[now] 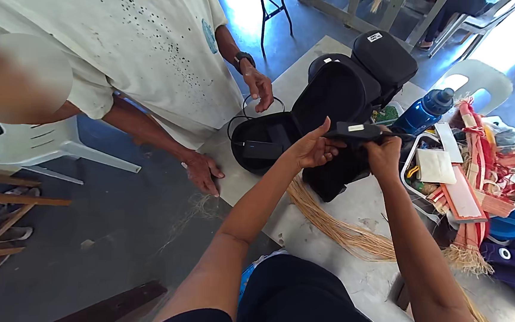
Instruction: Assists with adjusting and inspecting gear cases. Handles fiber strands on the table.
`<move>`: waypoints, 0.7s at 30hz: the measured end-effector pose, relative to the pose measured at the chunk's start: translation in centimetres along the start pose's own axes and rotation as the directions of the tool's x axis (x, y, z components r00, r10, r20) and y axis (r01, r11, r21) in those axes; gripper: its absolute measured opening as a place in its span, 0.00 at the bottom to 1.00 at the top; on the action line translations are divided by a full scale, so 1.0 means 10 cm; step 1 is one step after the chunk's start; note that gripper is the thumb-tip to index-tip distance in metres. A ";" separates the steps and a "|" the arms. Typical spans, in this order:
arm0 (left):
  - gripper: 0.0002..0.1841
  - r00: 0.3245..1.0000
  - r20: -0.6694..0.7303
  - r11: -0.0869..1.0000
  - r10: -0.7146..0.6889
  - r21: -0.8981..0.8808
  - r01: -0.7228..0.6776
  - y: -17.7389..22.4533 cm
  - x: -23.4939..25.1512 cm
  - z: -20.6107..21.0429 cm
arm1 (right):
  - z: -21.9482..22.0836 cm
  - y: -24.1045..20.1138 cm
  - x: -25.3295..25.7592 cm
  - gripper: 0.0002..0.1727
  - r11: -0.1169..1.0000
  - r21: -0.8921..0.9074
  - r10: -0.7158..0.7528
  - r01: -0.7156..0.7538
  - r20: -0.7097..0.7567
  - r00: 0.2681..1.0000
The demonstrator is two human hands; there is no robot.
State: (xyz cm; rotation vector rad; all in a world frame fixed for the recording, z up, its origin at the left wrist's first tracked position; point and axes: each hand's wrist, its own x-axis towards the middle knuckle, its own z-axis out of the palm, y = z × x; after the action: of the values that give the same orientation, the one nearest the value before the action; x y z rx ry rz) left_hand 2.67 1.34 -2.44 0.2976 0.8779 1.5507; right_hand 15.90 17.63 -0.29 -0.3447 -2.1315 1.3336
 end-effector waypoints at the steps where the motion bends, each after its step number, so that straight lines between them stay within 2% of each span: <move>1: 0.41 0.999 0.001 0.996 0.033 0.084 -0.033 -0.02 -0.02 -0.02 | 0.00 -0.02 0.05 0.08 0.999 0.037 0.002 -0.001 -0.035 0.999; 2: 0.38 0.997 -0.035 0.977 0.069 0.205 -0.061 -0.06 -0.05 -0.04 | 0.00 -0.05 0.10 0.07 0.998 0.056 0.007 -0.004 -0.057 0.998; 4: 0.23 0.951 -0.253 0.920 0.179 0.386 -0.070 -0.20 -0.16 -0.02 | -0.01 -0.14 0.16 0.03 0.995 0.088 0.047 -0.038 -0.110 0.993; 6: 0.13 0.811 -0.498 0.916 0.307 0.386 -0.110 -0.52 -0.19 -0.05 | -0.03 -0.22 0.22 0.03 0.992 0.109 0.071 -0.055 -0.147 0.987; 8: 0.12 0.673 -0.664 0.942 0.327 0.289 -0.172 -0.94 -0.16 -0.12 | -0.08 -0.27 0.27 0.09 0.991 0.137 0.021 -0.001 -0.144 0.989; 9: 0.14 0.649 -0.702 0.956 0.294 0.222 -0.192 -1.14 -0.13 -0.14 | -0.10 -0.30 0.30 0.15 0.988 0.151 -0.014 0.035 -0.137 0.991; 11: 0.20 0.664 -0.727 0.979 0.175 0.055 -0.198 -1.40 -0.04 -0.10 | -0.14 -0.39 0.36 0.25 0.983 0.170 -0.046 0.069 -0.137 0.989; 14: 0.22 0.756 -0.650 0.950 0.076 -0.184 -0.253 -1.53 0.16 -0.06 | -0.17 -0.50 0.42 0.22 0.974 0.221 -0.018 0.055 -0.168 0.986; 17: 0.17 0.826 -0.551 0.860 0.116 -0.360 -0.362 -1.54 0.32 -0.15 | -0.21 -0.53 0.47 0.18 0.963 0.268 0.033 0.022 -0.197 0.980; 21: 0.13 0.830 -0.535 0.831 0.161 -0.380 -0.406 -1.51 0.30 -0.26 | -0.34 -0.41 0.58 0.15 0.953 0.303 0.112 -0.030 -0.257 0.960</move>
State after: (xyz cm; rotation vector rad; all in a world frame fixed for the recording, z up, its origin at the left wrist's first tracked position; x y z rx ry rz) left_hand 11.45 2.36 -15.32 -0.3586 0.8077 2.1295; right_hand 13.77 21.12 6.38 -0.4548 -1.6790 1.5267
